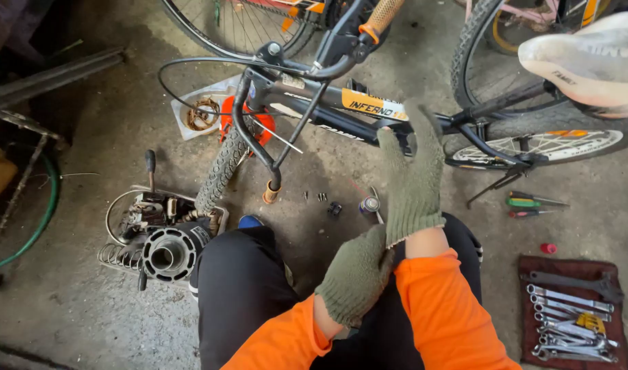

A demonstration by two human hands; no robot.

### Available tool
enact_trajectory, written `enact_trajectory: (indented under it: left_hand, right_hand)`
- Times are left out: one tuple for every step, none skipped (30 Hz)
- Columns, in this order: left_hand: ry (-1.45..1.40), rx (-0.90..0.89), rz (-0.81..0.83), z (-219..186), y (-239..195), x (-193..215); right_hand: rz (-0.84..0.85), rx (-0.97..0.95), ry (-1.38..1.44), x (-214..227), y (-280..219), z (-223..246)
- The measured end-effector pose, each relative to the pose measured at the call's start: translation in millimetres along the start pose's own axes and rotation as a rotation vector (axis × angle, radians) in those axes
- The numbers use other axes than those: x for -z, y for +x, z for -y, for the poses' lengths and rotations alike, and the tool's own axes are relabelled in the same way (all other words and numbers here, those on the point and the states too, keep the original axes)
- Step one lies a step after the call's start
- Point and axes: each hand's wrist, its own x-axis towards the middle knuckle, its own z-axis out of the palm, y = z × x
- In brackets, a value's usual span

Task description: The person removes the handlebar grip and brake lever assembly from a bicycle using a screwdriver. They then reattach the grip and lever to the handlebar, tightening the screws to secure the components.

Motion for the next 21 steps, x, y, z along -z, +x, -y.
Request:
enact_trajectory:
  left_hand:
    - [0.000,0.001,-0.005,0,2,5]
    - [-0.061,0.004,0.035,-1,5,10]
    - [-0.124,0.008,0.075,-1,6,14]
    - [-0.126,0.011,0.071,0,8,20]
    - [-0.156,0.038,0.100,1,11,27]
    - [-0.187,0.066,0.128,1,13,35]
    - [-0.185,0.067,0.123,-1,17,38]
    - [-0.221,0.104,0.056,-4,20,41]
    - [-0.257,0.141,-0.009,-6,24,44]
    - [-0.255,0.141,-0.012,-5,30,53]
    - [-0.325,0.207,-0.078,-5,35,61]
    - [-0.396,0.272,-0.144,-4,41,69]
    - [-0.396,0.271,-0.145,-2,45,69]
    - [-0.465,0.217,-0.243,-1,49,69]
    - [-0.532,0.162,-0.342,1,52,70]
    - [-0.531,0.161,-0.346,28,47,52]
    - [-0.425,-0.052,-0.369,55,42,35]
    - [-0.315,-0.263,-0.388,82,37,18]
    - [-0.312,-0.263,-0.388,76,37,22]
    - [-0.321,-0.219,-0.357,70,37,25]
    - [-0.333,-0.174,-0.327,64,37,27]
  right_hand:
    - [0.004,0.003,0.002,0,0,3]
    - [0.037,0.003,0.043,1,0,6]
    - [0.071,0.000,0.084,2,-2,9]
    - [0.077,0.002,0.084,0,-3,16]
    - [0.090,-0.063,0.151,-2,-4,24]
    - [0.104,-0.129,0.218,-4,-5,31]
    - [0.108,-0.126,0.221,-6,-5,27]
    - [0.112,-0.255,0.196,-8,-5,22]
    - [0.114,-0.385,0.168,-10,-5,17]
    - [0.116,-0.383,0.171,-8,-8,30]
    - [0.113,-0.282,0.185,-5,-11,43]
    - [0.109,-0.180,0.199,-1,-14,55]
    - [0.110,-0.178,0.199,-5,-25,60]
    - [0.108,-0.037,0.221,-9,-36,64]
    - [0.107,0.105,0.244,-15,-46,69]
    - [0.108,0.108,0.247,-14,-53,72]
    - [0.307,0.100,0.388,-14,-60,75]
    - [0.507,0.093,0.527,-15,-67,77]
    - [0.506,0.093,0.530,-14,-59,75]
    - [0.537,-0.094,0.577,-14,-51,72]
    - [0.568,-0.282,0.616,-12,-43,69]
